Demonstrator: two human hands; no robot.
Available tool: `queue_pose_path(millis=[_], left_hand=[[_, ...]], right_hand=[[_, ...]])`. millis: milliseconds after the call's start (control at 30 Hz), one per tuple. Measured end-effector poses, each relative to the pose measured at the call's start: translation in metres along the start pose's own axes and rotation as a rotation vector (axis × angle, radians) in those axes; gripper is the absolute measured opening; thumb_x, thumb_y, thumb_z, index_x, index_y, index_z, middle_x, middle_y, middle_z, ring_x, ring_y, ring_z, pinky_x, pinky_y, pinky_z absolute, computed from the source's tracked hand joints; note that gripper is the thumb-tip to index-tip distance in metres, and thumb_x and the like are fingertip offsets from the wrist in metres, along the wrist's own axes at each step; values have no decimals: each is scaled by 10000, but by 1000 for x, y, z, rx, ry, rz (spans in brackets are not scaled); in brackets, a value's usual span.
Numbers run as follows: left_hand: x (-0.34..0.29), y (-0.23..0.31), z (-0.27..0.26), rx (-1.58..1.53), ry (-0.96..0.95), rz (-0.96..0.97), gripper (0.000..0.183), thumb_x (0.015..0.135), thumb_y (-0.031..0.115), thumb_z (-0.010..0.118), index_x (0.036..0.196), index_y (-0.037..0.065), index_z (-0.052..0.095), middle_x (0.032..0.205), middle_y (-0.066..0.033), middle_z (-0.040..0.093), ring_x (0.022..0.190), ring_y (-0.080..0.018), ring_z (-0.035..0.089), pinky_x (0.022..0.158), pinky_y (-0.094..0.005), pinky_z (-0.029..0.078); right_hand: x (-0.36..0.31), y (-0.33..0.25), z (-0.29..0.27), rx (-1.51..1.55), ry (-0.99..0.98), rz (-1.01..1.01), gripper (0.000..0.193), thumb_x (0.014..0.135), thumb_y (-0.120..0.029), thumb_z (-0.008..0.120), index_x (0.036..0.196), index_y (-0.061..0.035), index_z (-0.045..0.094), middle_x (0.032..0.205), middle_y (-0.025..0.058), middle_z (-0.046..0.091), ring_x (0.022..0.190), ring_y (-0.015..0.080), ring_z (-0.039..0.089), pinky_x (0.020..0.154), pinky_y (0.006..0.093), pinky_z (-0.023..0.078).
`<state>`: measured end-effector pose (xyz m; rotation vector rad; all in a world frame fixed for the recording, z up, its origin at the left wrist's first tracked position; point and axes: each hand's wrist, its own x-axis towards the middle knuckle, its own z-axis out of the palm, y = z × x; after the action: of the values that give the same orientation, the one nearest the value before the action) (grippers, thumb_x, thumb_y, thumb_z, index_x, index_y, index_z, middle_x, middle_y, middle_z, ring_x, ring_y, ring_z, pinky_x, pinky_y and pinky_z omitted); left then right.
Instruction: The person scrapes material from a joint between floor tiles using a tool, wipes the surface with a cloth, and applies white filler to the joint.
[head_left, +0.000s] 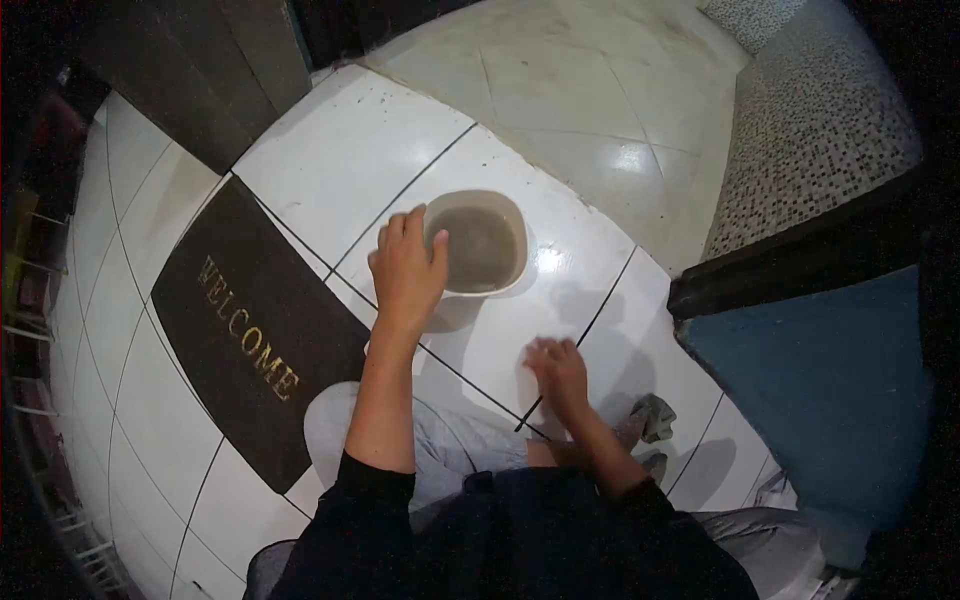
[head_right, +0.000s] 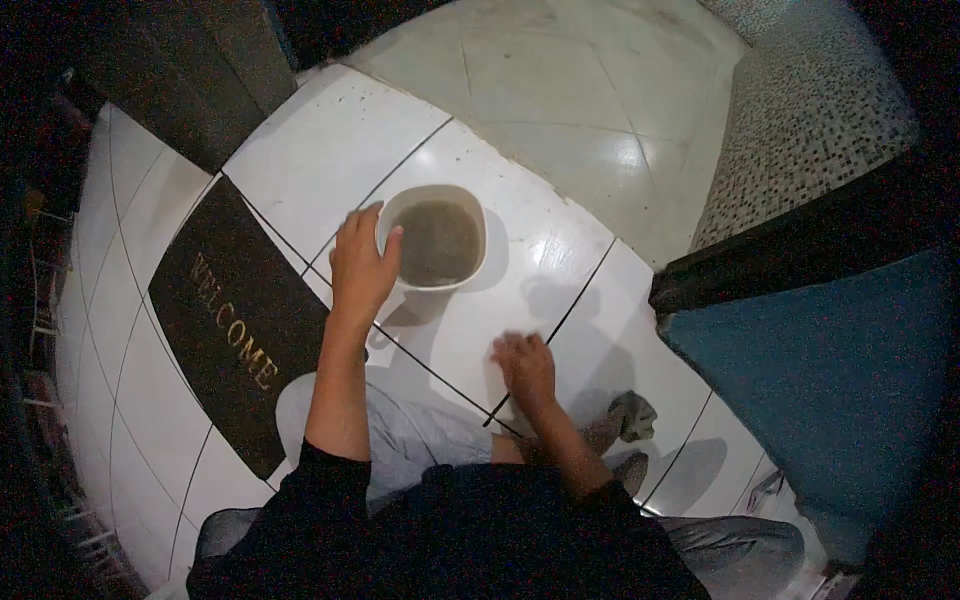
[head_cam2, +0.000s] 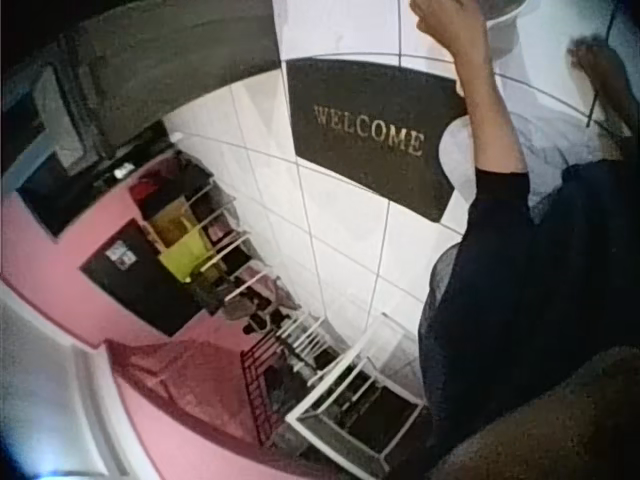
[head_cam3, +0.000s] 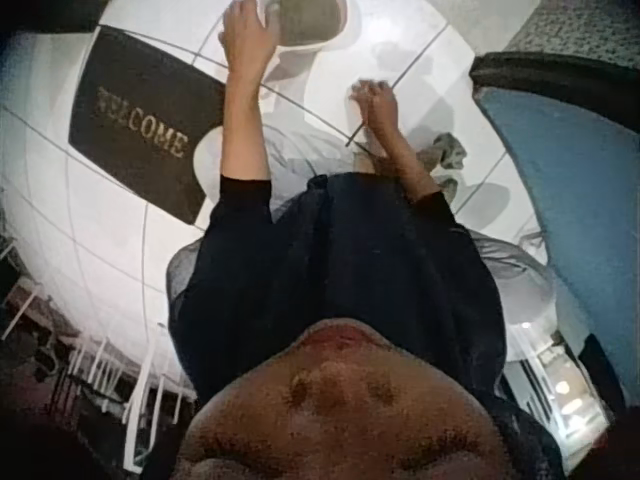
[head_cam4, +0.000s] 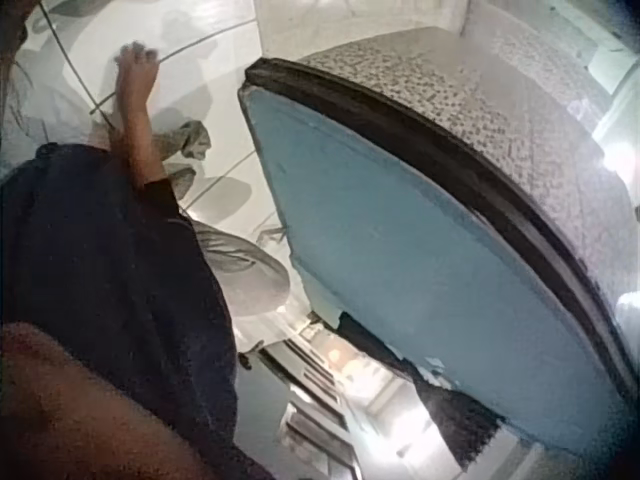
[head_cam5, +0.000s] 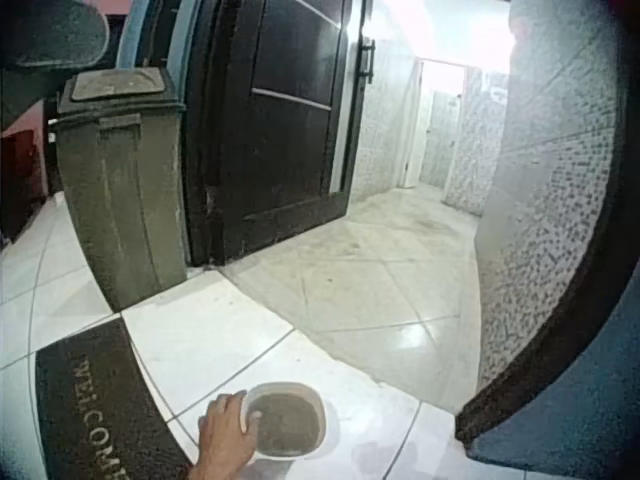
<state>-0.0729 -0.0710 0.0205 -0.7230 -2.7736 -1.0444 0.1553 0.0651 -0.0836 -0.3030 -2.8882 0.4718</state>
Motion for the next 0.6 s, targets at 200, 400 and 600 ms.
queue_pose_path(millis=[200,400,600], left_hand=[[-2,1,1,8,2,22,373,850,228,566,1168,38,525,1133,-128,518,1082,-291,477,840,-480,391],[0,12,-1,-40,-14,80,350,847,215,566,1145,33,540,1121,-122,523,1061,-286,486,836,-461,395],[-7,14,-11,-244,-71,160,266,850,191,555,1047,16,588,953,-132,578,851,-301,568,730,-397,447]], right_hand=[[39,11,6,-117,110,73,214,714,-157,671,917,-97,640,1001,60,622,814,272,549,660,392,460],[-7,-11,1,-19,72,-40,219,712,-125,682,928,-108,657,1034,71,634,823,272,564,673,378,466],[45,5,10,-66,116,53,248,705,-133,671,949,-108,633,1046,80,622,818,286,560,673,389,465]])
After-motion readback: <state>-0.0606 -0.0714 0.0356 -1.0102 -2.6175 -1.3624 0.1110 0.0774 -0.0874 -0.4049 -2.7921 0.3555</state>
